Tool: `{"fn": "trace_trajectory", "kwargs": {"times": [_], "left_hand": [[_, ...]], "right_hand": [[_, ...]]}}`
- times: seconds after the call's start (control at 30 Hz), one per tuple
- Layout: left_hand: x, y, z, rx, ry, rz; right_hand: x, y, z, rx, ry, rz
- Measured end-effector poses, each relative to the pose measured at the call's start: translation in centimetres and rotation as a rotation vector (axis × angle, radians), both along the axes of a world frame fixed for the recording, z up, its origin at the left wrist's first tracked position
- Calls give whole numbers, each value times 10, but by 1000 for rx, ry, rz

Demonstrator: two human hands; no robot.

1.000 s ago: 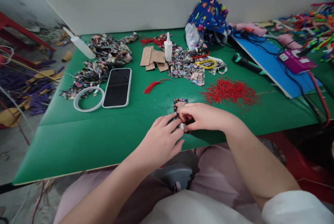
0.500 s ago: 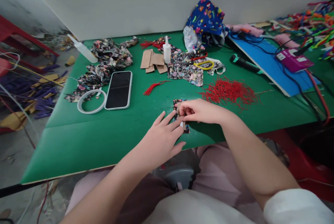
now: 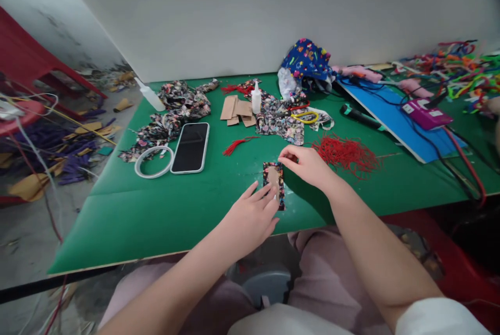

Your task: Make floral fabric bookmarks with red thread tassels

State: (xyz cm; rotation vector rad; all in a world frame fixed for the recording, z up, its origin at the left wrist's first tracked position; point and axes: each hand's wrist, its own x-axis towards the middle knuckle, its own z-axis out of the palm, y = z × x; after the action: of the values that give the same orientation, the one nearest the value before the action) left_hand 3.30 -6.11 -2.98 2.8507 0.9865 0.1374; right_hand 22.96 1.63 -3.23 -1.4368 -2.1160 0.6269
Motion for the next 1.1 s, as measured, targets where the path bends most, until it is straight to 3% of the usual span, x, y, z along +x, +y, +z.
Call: {"fn": "trace_trajectory", "kwargs": {"times": [0.27,0.4,0.5,0.57,0.63,0.7,0.77,0.97,1.1], "left_hand": [[0,5,-13,181,-46,9],[2,13,-13,214,1,14],[3,22,-13,223,22,79],[4,28,-13,227,25,129],[6,32,-14,218,28,175],[9,35,-14,188,35,223],[12,35,-12,136,45,247],[6,33,-4,11,59,226],[-6,40,-1,-77,19,137]], "right_hand": [[6,3,-2,95,87,-174],[12,7,-1,112,296,-399],[17,9,3,35,441,-465],[19,9,6,-98,520,-433],[21,7,9,-326,542,-315],[23,5,11,-583,465,-143],[26,4,9,-704,355,-43],[29,10,-1,-296,286,-294],[12,5,0,-95,266,-249]]}}
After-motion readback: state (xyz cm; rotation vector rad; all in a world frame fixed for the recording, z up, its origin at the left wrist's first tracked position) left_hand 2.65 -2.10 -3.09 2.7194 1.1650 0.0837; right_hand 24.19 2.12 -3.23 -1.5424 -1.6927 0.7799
